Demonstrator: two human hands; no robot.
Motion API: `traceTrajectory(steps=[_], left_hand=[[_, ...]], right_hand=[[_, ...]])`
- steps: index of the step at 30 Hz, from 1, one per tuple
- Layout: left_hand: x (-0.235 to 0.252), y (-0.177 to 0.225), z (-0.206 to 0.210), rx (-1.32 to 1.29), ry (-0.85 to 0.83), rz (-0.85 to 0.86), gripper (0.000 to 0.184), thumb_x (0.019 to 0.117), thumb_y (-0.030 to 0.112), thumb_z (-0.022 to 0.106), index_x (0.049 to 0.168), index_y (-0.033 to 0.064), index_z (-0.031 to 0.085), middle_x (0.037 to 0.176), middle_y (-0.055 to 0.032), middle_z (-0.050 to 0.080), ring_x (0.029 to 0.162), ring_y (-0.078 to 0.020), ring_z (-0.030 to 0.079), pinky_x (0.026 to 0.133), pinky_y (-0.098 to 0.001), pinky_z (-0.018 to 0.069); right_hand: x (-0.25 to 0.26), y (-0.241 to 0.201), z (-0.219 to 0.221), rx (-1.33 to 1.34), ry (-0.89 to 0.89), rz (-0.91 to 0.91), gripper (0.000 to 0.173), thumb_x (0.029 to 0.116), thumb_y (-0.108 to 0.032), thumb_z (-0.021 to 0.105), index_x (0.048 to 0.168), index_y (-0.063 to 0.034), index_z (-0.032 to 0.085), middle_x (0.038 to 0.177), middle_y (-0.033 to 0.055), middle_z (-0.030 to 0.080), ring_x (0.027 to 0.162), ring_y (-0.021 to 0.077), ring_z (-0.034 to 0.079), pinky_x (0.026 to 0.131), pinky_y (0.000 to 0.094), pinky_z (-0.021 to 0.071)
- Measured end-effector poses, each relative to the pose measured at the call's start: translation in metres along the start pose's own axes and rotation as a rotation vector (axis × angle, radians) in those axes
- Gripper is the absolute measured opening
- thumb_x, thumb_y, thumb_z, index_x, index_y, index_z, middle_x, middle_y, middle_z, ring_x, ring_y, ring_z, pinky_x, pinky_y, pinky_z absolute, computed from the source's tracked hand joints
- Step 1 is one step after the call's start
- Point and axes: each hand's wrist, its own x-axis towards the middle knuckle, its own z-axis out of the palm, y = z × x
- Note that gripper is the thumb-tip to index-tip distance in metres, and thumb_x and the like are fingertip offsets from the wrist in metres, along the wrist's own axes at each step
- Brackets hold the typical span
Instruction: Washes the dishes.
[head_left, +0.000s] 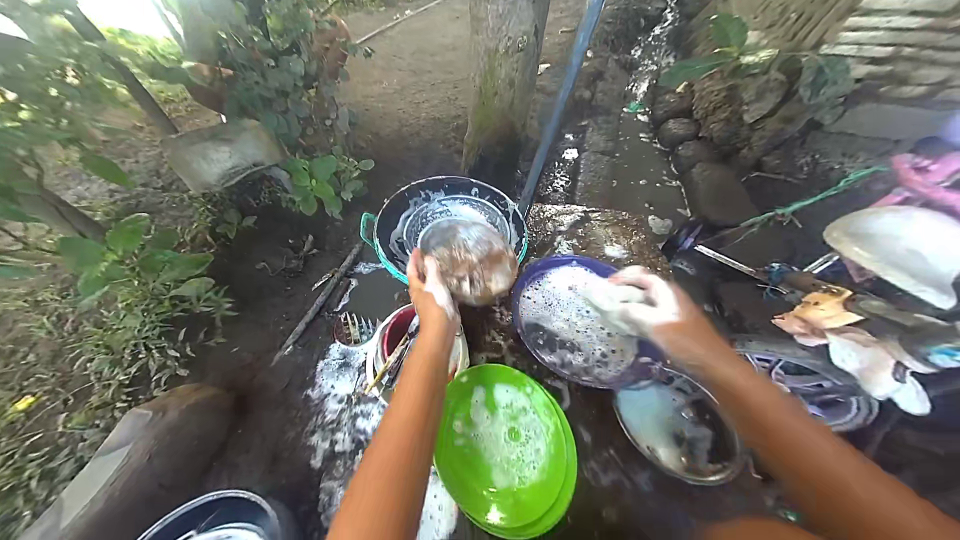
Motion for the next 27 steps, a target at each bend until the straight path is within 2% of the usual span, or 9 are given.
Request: traceTrajectory(steps=[3, 6, 9, 11, 16, 19, 22, 25, 27], left_hand=[[0.032, 0.012, 0.009, 0.013, -0.042, -0.133, 0.069, 0.1095, 0.031, 0.047, 0.163, 0.0120, 0.006, 0.159, -0.0179, 0.035, 0.139, -0.0277, 0.045, 0.111, -0.0451, 0.0429], [0.027, -0.004, 0.002, 0.344, -0.100, -0.114, 0.081, 0.1041, 0.028, 0.059, 0.163, 0.0050, 0.008, 0.166, -0.0213, 0.022, 0.152, -0.0339, 0.027, 0.121, -0.0511, 0.0276], [0.002, -0.033, -0.006, 0.515, -0.197, -0.065, 0.064, 0.1037, 0.021, 0.059, 0.158, 0.0029, 0.030, 0.157, -0.0265, 0.038, 0.144, -0.0366, 0.041, 0.116, -0.0519, 0.0357], [-0.023, -0.060, -0.007, 0.561, -0.310, -0.119, 0.059, 0.1035, 0.015, 0.057, 0.155, -0.0026, 0.033, 0.153, -0.0291, 0.042, 0.138, -0.0356, 0.047, 0.113, -0.0473, 0.0403], [-0.070, -0.091, 0.011, 0.766, -0.502, -0.252, 0.069, 0.1031, 0.020, 0.059, 0.156, -0.0083, 0.025, 0.159, -0.0311, 0.033, 0.147, -0.0390, 0.036, 0.122, -0.0462, 0.0303], [-0.076, -0.108, 0.015, 0.730, -0.495, -0.368, 0.052, 0.1044, 0.015, 0.057, 0.149, -0.0065, 0.040, 0.143, -0.0285, 0.053, 0.130, -0.0352, 0.056, 0.110, -0.0451, 0.0454], [-0.077, -0.108, 0.019, 0.627, -0.451, -0.417, 0.037, 0.1052, 0.008, 0.052, 0.138, -0.0085, 0.051, 0.126, -0.0277, 0.061, 0.106, -0.0310, 0.067, 0.093, -0.0420, 0.0554], [-0.077, -0.095, 0.017, 0.581, -0.436, -0.455, 0.036, 0.1063, 0.006, 0.050, 0.140, -0.0080, 0.050, 0.125, -0.0263, 0.062, 0.099, -0.0267, 0.070, 0.088, -0.0381, 0.0579], [-0.075, -0.084, 0.008, 0.559, -0.466, -0.440, 0.042, 0.1066, 0.006, 0.048, 0.146, -0.0075, 0.044, 0.130, -0.0273, 0.059, 0.103, -0.0274, 0.068, 0.090, -0.0384, 0.0564]], right_hand=[[-0.023, 0.011, -0.059, -0.287, -0.368, 0.254, 0.032, 0.0898, -0.011, 0.065, 0.118, 0.0045, 0.065, 0.106, 0.0213, 0.066, 0.094, 0.0296, 0.063, 0.085, 0.0523, 0.0510], [-0.050, 0.049, -0.063, -0.507, -0.685, 0.485, 0.030, 0.0950, -0.013, 0.071, 0.120, 0.0042, 0.068, 0.113, 0.0292, 0.068, 0.108, 0.0442, 0.064, 0.099, 0.0640, 0.0456], [-0.042, 0.072, -0.049, -0.650, -0.660, 0.427, 0.038, 0.0947, -0.035, 0.074, 0.116, -0.0028, 0.074, 0.117, 0.0269, 0.069, 0.114, 0.0481, 0.063, 0.099, 0.0723, 0.0441], [-0.011, 0.069, -0.034, -0.721, -0.588, 0.481, 0.050, 0.0981, -0.045, 0.067, 0.106, 0.0046, 0.071, 0.107, 0.0303, 0.069, 0.106, 0.0496, 0.064, 0.093, 0.0716, 0.0450], [0.065, 0.095, -0.008, -0.900, -0.495, 0.477, 0.041, 0.0968, -0.026, 0.068, 0.117, 0.0096, 0.067, 0.128, 0.0354, 0.061, 0.125, 0.0537, 0.055, 0.099, 0.0733, 0.0405], [0.094, 0.153, 0.036, -0.708, -0.541, 0.438, 0.053, 0.0967, -0.022, 0.067, 0.134, 0.0145, 0.055, 0.139, 0.0384, 0.053, 0.133, 0.0549, 0.048, 0.107, 0.0728, 0.0362], [0.097, 0.139, 0.083, -0.641, -0.665, 0.445, 0.050, 0.1001, -0.020, 0.062, 0.134, 0.0168, 0.054, 0.143, 0.0378, 0.050, 0.137, 0.0530, 0.045, 0.112, 0.0693, 0.0335], [0.076, 0.124, 0.113, -0.516, -0.727, 0.345, 0.048, 0.1008, -0.022, 0.061, 0.130, 0.0153, 0.058, 0.140, 0.0374, 0.052, 0.136, 0.0520, 0.046, 0.112, 0.0684, 0.0338], [0.059, 0.130, 0.110, -0.426, -0.805, 0.298, 0.049, 0.1054, -0.021, 0.055, 0.138, 0.0143, 0.052, 0.144, 0.0378, 0.049, 0.139, 0.0517, 0.043, 0.115, 0.0674, 0.0300]])
